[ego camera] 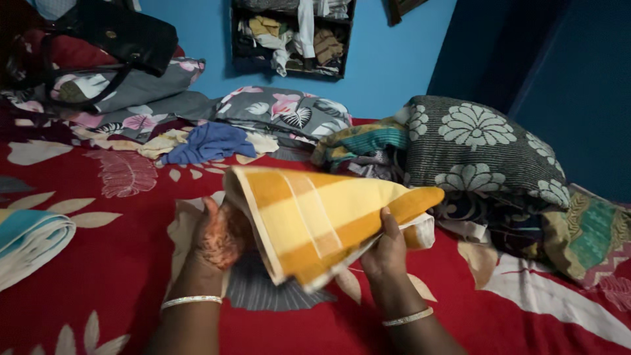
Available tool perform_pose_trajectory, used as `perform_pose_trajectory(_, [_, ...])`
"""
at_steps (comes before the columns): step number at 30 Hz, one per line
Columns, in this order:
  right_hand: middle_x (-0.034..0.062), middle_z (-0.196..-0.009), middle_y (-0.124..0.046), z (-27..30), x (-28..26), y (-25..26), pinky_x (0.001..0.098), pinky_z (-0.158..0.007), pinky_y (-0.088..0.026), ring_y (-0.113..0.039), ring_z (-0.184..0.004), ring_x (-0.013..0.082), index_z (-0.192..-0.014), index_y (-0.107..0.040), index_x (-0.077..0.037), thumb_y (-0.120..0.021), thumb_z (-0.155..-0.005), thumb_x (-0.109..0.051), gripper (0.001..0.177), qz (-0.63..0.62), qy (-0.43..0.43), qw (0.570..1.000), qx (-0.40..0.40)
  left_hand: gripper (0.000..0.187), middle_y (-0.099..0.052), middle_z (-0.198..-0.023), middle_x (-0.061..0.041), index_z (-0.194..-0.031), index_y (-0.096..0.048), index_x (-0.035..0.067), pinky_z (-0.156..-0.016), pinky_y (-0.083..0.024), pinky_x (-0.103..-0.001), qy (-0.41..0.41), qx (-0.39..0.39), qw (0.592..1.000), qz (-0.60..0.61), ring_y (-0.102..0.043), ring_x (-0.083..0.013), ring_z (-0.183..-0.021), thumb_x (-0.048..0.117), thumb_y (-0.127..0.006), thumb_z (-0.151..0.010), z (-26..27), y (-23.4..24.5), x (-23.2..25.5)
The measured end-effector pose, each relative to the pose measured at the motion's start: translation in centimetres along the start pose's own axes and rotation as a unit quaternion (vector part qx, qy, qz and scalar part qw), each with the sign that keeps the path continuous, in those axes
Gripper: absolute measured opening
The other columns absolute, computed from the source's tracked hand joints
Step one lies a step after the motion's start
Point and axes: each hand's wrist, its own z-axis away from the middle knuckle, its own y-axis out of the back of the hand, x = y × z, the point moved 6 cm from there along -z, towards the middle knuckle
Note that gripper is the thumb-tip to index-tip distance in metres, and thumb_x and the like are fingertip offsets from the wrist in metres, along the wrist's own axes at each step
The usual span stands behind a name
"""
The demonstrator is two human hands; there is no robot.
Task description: The person folds a yellow and white striped towel on a bed, smoothing and aligning the edges before stacking it. Then the person picks up a blue towel, spreads it flat, and begins folding it in the same manner.
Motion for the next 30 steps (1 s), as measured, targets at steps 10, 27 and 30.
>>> perform_pose_trajectory(10, [0.0066, -0.142, -0.060, 1.2, -4.6, -1.5, 0.0490, -0.116, -0.040, -0.054, -0.134, 0.0285, -0.145, -0.051, -0.010, -0.063, -0.094, -0.054, 0.069, -0.013, 0.055, 0.971, -0.234, 0.094, -0.059, -0.132, -0.005, -0.150, -0.030, 0.028, -0.092, -0.059, -0.047, -0.094, 0.201, 0.952, -0.211, -0.062, -0.0262, -0.120, -0.004, -0.071, -0.071, -2.3, 2.8, -0.8])
perform_pose_trajectory(27, [0.0117, -0.123, -0.071, -8.5, -3.6, 14.0, 0.0444, -0.095, -0.053, -0.066, -0.110, 0.0287, -0.140, -0.057, -0.003, -0.065, -0.084, -0.049, 0.073, 0.300, -0.172, 0.935, -0.080, 0.112, -0.051, -0.153, -0.004, -0.160, -0.029, 0.025, -0.103, -0.050, -0.039, 0.253, 0.322, 0.818, -0.405, -0.055, -0.0203, -0.132, 0.009, -0.084, -0.064, 2.9, 8.2, 0.5])
perform_pose_trajectory(30, [0.0112, -0.116, -0.071, -8.5, -4.5, 13.6, 0.0426, -0.088, -0.054, -0.067, -0.102, 0.0268, -0.141, -0.057, -0.005, -0.075, -0.080, -0.023, 0.067, 0.476, -0.092, 0.868, -0.102, 0.125, -0.038, -0.162, -0.011, -0.164, -0.007, 0.021, -0.114, -0.040, -0.036, 0.272, 0.278, 0.785, -0.481, -0.042, -0.0212, -0.145, 0.012, -0.088, -0.069, 2.4, 10.3, 0.4])
